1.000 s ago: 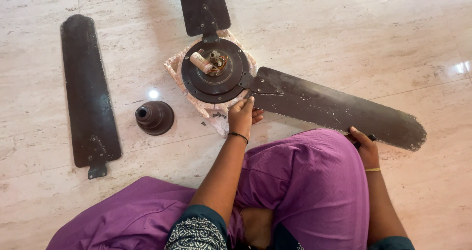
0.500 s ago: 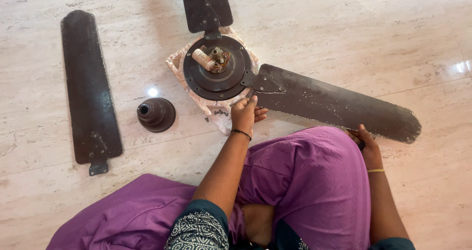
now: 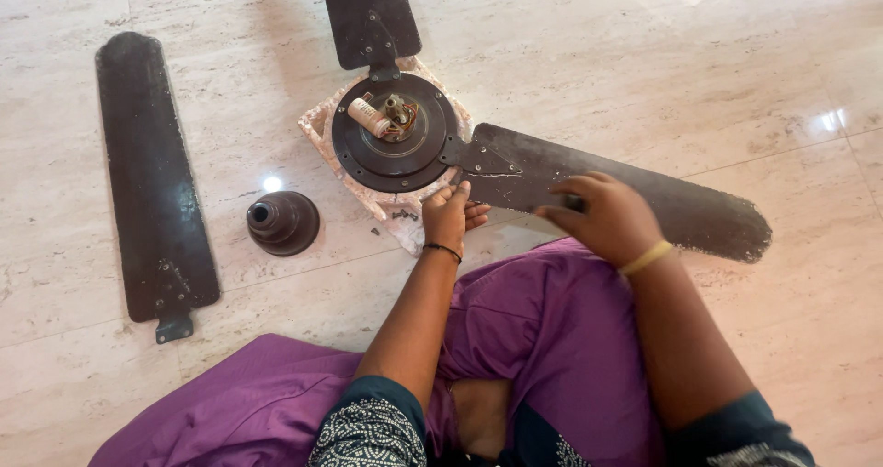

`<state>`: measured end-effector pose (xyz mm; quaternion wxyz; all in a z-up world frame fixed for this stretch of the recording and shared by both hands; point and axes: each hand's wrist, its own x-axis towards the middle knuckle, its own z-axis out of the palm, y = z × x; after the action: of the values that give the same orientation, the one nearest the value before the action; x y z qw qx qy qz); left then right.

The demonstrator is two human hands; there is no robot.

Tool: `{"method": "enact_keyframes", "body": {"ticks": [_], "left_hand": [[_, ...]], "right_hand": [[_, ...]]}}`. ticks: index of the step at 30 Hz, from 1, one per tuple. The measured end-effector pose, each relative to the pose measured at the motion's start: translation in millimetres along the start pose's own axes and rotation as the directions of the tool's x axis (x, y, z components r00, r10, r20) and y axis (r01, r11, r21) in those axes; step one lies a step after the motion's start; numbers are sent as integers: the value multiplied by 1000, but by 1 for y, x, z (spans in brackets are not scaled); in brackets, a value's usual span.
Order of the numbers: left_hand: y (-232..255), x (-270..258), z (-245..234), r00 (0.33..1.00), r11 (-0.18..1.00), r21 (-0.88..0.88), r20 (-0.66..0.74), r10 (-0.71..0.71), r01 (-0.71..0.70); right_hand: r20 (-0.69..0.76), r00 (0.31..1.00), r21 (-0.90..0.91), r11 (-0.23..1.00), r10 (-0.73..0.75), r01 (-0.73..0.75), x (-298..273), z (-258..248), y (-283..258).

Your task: The person sits on the floor and attaches two fan blades to the motor housing using a screwdriver. They align each blade, insert screws, and tighten them to secure the blades in place.

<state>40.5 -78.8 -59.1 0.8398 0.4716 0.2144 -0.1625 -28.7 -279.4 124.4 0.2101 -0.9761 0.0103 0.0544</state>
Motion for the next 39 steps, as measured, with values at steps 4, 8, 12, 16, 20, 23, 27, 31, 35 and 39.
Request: {"method": "enact_keyframes", "body": {"ticks": [4, 8, 12, 16, 20, 23, 27, 31, 35, 39], "left_hand": [[1, 2, -1, 1000, 1000, -25, 20, 9, -8], [-2, 3, 0, 1000, 1000, -31, 21, -1, 2], [-4, 4, -2, 1000, 1000, -7, 11, 19, -19], [4, 0, 3, 999, 999, -41, 40, -29, 31], [27, -23, 3, 997, 995, 87, 54, -61, 56], [48, -48, -16, 988, 936, 330, 54, -147, 121], [86, -68, -86, 962, 606, 771, -31, -271, 196], [92, -63, -130, 922, 202, 975, -159, 352, 91], [66, -49, -143, 870, 285, 955, -76, 487, -76], [48, -40, -154, 822, 174, 978, -5, 570, -114]], "right_hand": [[200, 966, -385, 894, -164, 231, 45, 32, -56], [201, 945, -490, 809, -258, 325, 53, 62, -63], [290, 921, -546, 745, -261, 383, 62, 83, -43], [327, 905, -562, 714, -273, 418, 72, 95, -26], [362, 891, -580, 683, -272, 444, 75, 101, -22], [363, 887, -617, 639, -287, 459, 75, 102, -19], [305, 897, -624, 645, -319, 441, 73, 105, -22], [313, 910, -607, 679, -273, 413, 66, 100, -26], [325, 898, -618, 652, -298, 440, 66, 102, -22], [308, 868, -680, 549, -389, 487, 70, 117, -14]]}}
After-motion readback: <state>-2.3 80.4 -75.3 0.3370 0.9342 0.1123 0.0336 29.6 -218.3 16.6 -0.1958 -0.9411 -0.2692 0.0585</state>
